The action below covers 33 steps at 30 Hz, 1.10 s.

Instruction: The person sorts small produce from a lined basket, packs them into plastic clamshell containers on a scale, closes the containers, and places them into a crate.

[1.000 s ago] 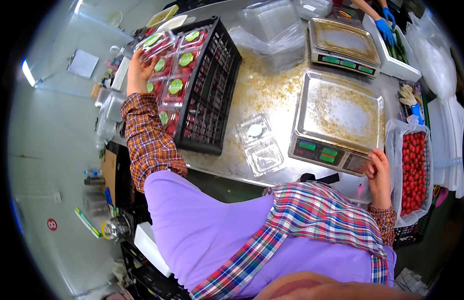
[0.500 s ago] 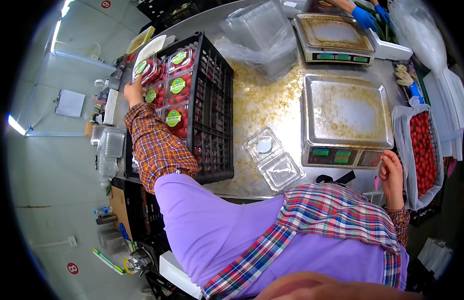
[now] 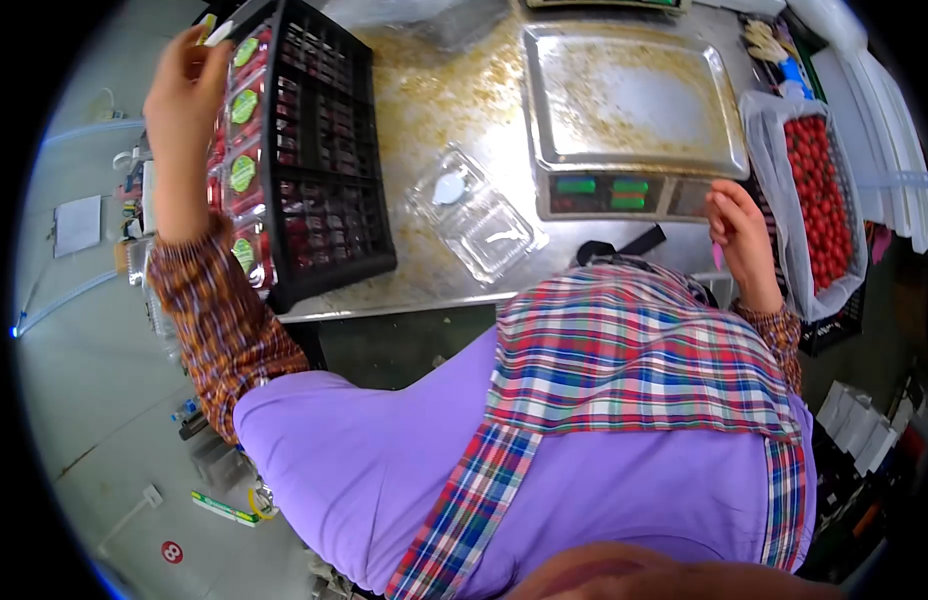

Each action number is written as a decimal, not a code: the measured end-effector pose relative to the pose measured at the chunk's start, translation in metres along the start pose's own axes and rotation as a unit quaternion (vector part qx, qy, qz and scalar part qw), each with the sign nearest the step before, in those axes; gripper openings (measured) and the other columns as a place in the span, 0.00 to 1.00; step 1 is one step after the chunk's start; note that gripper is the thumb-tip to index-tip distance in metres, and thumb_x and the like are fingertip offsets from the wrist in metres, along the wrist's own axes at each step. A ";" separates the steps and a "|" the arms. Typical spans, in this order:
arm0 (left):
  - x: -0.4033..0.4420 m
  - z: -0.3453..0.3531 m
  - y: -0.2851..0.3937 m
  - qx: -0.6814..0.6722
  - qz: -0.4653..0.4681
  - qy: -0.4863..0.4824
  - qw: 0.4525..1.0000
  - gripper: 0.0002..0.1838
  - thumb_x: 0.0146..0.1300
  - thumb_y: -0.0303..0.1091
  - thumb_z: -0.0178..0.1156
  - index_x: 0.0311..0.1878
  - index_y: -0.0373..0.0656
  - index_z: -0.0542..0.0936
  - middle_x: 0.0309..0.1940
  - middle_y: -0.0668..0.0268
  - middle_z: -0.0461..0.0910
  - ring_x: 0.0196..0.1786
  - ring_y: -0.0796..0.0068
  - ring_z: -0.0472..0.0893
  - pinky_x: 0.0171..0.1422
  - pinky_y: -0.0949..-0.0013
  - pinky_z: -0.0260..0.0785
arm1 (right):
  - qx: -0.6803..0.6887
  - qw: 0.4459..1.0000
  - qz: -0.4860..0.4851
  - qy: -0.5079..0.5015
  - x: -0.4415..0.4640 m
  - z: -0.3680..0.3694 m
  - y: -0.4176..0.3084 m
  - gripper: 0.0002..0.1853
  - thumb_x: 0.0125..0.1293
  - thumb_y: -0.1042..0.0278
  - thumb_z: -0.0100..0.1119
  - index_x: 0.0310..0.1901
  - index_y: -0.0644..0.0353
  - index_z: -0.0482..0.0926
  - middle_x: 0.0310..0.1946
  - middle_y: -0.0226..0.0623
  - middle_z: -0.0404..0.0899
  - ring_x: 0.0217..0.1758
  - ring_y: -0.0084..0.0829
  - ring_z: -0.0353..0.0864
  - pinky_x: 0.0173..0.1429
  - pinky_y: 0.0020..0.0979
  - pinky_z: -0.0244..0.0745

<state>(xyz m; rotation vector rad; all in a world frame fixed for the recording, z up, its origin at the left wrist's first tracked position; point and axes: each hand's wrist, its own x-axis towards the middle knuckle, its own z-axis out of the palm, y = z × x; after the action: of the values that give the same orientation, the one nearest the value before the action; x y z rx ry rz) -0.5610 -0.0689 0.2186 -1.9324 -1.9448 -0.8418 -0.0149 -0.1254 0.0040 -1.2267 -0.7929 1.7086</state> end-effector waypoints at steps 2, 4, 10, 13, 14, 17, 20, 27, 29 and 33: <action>-0.054 0.008 0.079 -0.073 0.101 -0.166 0.978 0.09 0.58 0.31 0.63 0.42 0.41 0.81 0.33 0.60 0.82 0.34 0.63 0.82 0.40 0.68 0.74 | 0.006 1.000 0.013 -0.012 -0.005 0.002 0.002 0.11 0.67 0.72 0.54 0.49 0.61 0.74 0.37 0.31 0.76 0.23 0.15 0.64 0.22 0.16 0.53; -0.122 0.040 0.121 -0.119 0.194 -0.287 0.931 0.06 0.57 0.34 0.63 0.35 0.43 0.81 0.28 0.58 0.80 0.30 0.56 0.80 0.34 0.60 0.73 | 0.013 0.999 0.029 -0.034 -0.007 -0.005 0.006 0.10 0.67 0.72 0.53 0.49 0.61 0.74 0.36 0.30 0.76 0.23 0.15 0.63 0.23 0.16 0.54; -0.276 0.148 0.151 0.030 0.086 -0.511 0.855 0.18 0.54 0.43 0.66 0.35 0.35 0.79 0.33 0.50 0.80 0.40 0.48 0.79 0.44 0.53 0.73 | 0.027 0.997 0.039 -0.055 -0.013 -0.045 0.007 0.09 0.67 0.72 0.53 0.48 0.62 0.74 0.35 0.30 0.76 0.24 0.14 0.63 0.24 0.17 0.53; -0.302 0.169 0.147 0.075 0.066 -0.503 0.858 0.14 0.55 0.38 0.64 0.32 0.35 0.78 0.33 0.51 0.80 0.38 0.47 0.80 0.43 0.53 0.73 | 0.020 0.998 0.034 -0.047 -0.020 -0.063 -0.001 0.09 0.67 0.72 0.53 0.47 0.63 0.74 0.35 0.29 0.76 0.24 0.14 0.64 0.25 0.16 0.54; -0.304 0.180 0.137 0.086 0.065 -0.492 0.864 0.12 0.55 0.37 0.63 0.32 0.36 0.77 0.32 0.51 0.80 0.38 0.47 0.80 0.43 0.53 0.73 | 0.018 0.998 0.036 -0.042 -0.013 -0.062 0.003 0.09 0.67 0.72 0.53 0.47 0.63 0.74 0.35 0.29 0.76 0.24 0.14 0.64 0.25 0.16 0.54; -0.299 0.175 0.148 0.120 0.009 -0.451 0.884 0.09 0.55 0.34 0.62 0.30 0.37 0.77 0.30 0.51 0.80 0.36 0.48 0.80 0.41 0.53 0.73 | 0.029 0.998 0.036 -0.047 -0.019 -0.085 0.003 0.09 0.67 0.72 0.53 0.47 0.63 0.74 0.35 0.29 0.76 0.24 0.14 0.64 0.25 0.16 0.54; -0.282 0.163 0.156 0.096 -0.035 -0.426 0.899 0.08 0.55 0.34 0.61 0.31 0.39 0.78 0.31 0.53 0.80 0.37 0.49 0.80 0.41 0.53 0.73 | 0.030 0.997 0.046 -0.049 -0.024 -0.101 0.004 0.09 0.67 0.72 0.53 0.47 0.62 0.74 0.35 0.29 0.76 0.24 0.14 0.65 0.25 0.16 0.54; -0.265 0.164 0.158 0.059 -0.105 -0.389 0.914 0.13 0.50 0.36 0.69 0.26 0.38 0.75 0.24 0.55 0.78 0.30 0.55 0.79 0.34 0.59 0.69 | 0.046 0.998 0.031 -0.041 -0.034 -0.144 0.007 0.09 0.67 0.71 0.54 0.47 0.62 0.74 0.35 0.29 0.75 0.24 0.13 0.65 0.24 0.15 0.54; -0.256 0.164 0.164 0.087 -0.132 -0.395 0.905 0.14 0.51 0.37 0.69 0.29 0.37 0.77 0.24 0.55 0.78 0.28 0.57 0.79 0.33 0.62 0.69 | 0.052 0.997 0.008 -0.051 -0.029 -0.154 0.014 0.09 0.67 0.71 0.53 0.47 0.62 0.74 0.35 0.29 0.75 0.24 0.13 0.64 0.24 0.15 0.54; -0.257 0.163 0.151 0.015 -0.124 -0.304 0.945 0.11 0.58 0.35 0.63 0.37 0.37 0.80 0.27 0.54 0.80 0.30 0.59 0.80 0.36 0.65 0.71 | 0.035 0.998 -0.009 -0.046 -0.039 -0.160 -0.004 0.10 0.68 0.70 0.53 0.48 0.63 0.73 0.31 0.27 0.73 0.22 0.12 0.62 0.24 0.15 0.53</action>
<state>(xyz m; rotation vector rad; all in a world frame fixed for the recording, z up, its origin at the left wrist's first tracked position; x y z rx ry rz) -0.3620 -0.1945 -0.0263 -2.1290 -2.5659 -0.2650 0.1435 -0.1568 -0.0268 -1.0977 -0.7903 1.7735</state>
